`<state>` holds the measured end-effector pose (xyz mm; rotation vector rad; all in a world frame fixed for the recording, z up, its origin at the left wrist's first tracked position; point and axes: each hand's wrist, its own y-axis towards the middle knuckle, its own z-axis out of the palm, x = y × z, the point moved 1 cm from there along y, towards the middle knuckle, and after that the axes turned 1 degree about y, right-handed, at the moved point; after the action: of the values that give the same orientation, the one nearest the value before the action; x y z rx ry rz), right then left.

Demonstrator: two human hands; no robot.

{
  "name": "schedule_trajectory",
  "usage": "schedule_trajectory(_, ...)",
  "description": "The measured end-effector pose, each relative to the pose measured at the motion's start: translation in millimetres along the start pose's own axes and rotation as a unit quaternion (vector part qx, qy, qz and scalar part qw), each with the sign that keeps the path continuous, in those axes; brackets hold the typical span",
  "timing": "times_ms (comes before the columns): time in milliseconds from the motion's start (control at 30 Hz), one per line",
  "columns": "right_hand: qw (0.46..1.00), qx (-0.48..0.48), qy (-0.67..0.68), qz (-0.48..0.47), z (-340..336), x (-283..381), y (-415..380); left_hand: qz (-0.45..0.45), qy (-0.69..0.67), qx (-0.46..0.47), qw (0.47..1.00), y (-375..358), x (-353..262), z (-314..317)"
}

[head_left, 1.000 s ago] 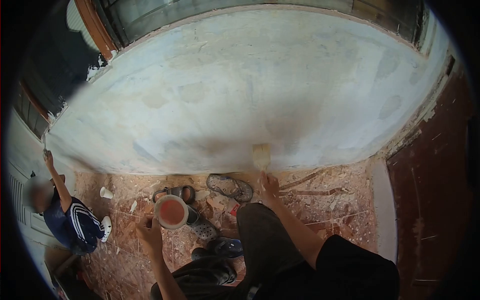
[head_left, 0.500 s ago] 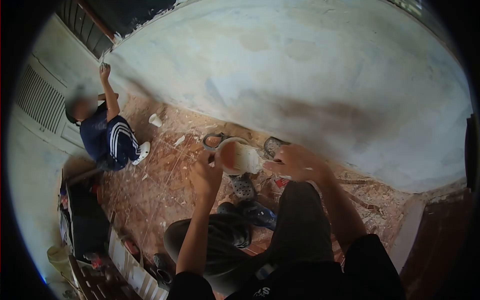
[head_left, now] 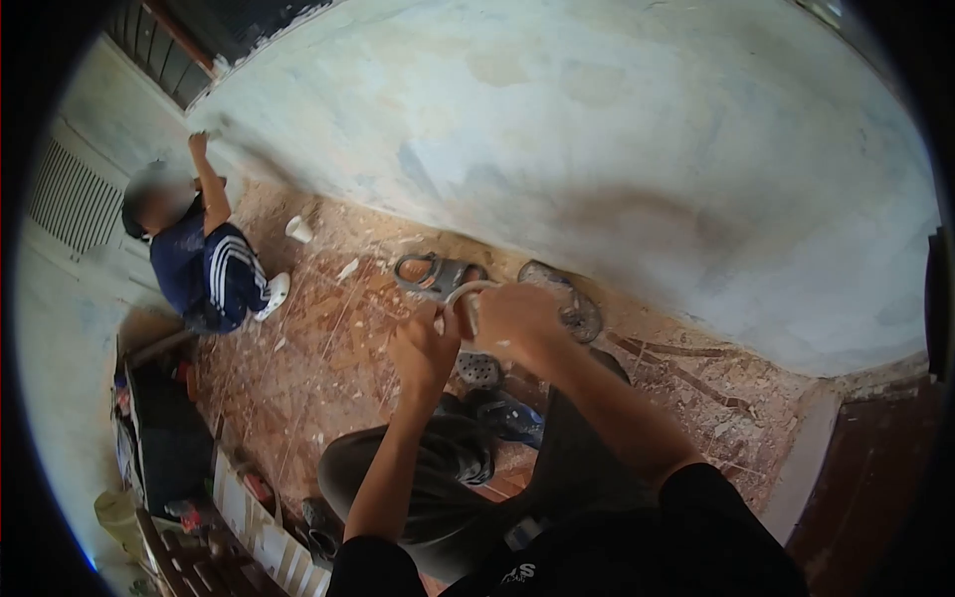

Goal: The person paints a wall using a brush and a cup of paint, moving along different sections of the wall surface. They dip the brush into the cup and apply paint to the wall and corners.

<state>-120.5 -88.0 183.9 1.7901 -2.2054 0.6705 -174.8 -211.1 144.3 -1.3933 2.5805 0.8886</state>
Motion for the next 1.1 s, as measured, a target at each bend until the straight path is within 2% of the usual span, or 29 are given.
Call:
schedule_trajectory(33,1.000,-0.011,-0.007,-0.026,6,0,3,0.010,-0.009,-0.001,1.000,0,-1,1)
schedule_trajectory(100,0.997,-0.065,0.037,0.011,42,-3,23,-0.001,0.008,0.016,1.000,-1,-1,2)
schedule_trajectory(167,0.995,-0.081,0.054,-0.004,42,-1,18,0.017,0.004,-0.012,1.000,0,5,4)
schedule_trajectory(233,0.997,-0.071,0.041,0.001,27,-8,5,-0.004,0.024,0.000,1.000,2,14,4)
schedule_trajectory(333,0.995,-0.070,0.074,-0.010,7,-21,-17,-0.119,-0.033,0.087,0.989,7,35,5)
schedule_trajectory(367,0.992,-0.072,0.103,-0.022,4,-31,-22,-0.115,-0.038,0.088,0.989,9,44,7)
schedule_trajectory(433,0.982,-0.105,0.145,-0.059,1,-51,-33,-0.159,-0.166,0.114,0.967,11,62,14)
schedule_trajectory(467,0.983,-0.106,0.142,-0.057,4,-60,-37,-0.159,-0.169,0.114,0.966,12,68,17)
schedule_trajectory(533,0.938,-0.209,0.270,-0.065,9,-73,-42,-0.203,-0.208,0.109,0.951,15,73,20)
schedule_trajectory(567,0.938,-0.210,0.269,-0.064,11,-76,-41,-0.216,-0.224,0.109,0.944,15,73,19)
schedule_trajectory(633,0.853,-0.377,0.361,-0.013,10,-81,-41,-0.208,-0.232,0.102,0.945,16,80,24)
schedule_trajectory(667,0.853,-0.378,0.361,-0.012,8,-84,-39,-0.203,-0.239,0.095,0.945,15,83,25)
schedule_trajectory(733,0.785,-0.514,0.346,0.009,-7,-93,-29,-0.203,-0.245,0.092,0.944,16,78,20)
schedule_trajectory(767,0.785,-0.515,0.345,0.008,-18,-97,-25,-0.204,-0.253,0.090,0.941,15,76,18)
schedule_trajectory(833,0.743,-0.611,0.271,-0.017,-42,-102,-19,-0.202,-0.272,0.089,0.937,14,79,17)
schedule_trajectory(933,0.721,-0.657,0.217,0.022,-62,-106,-10,-0.198,-0.284,0.080,0.935,14,83,18)
schedule_trajectory(1100,0.716,-0.664,0.210,0.053,-36,-108,1,-0.188,-0.262,0.064,0.945,11,75,10)
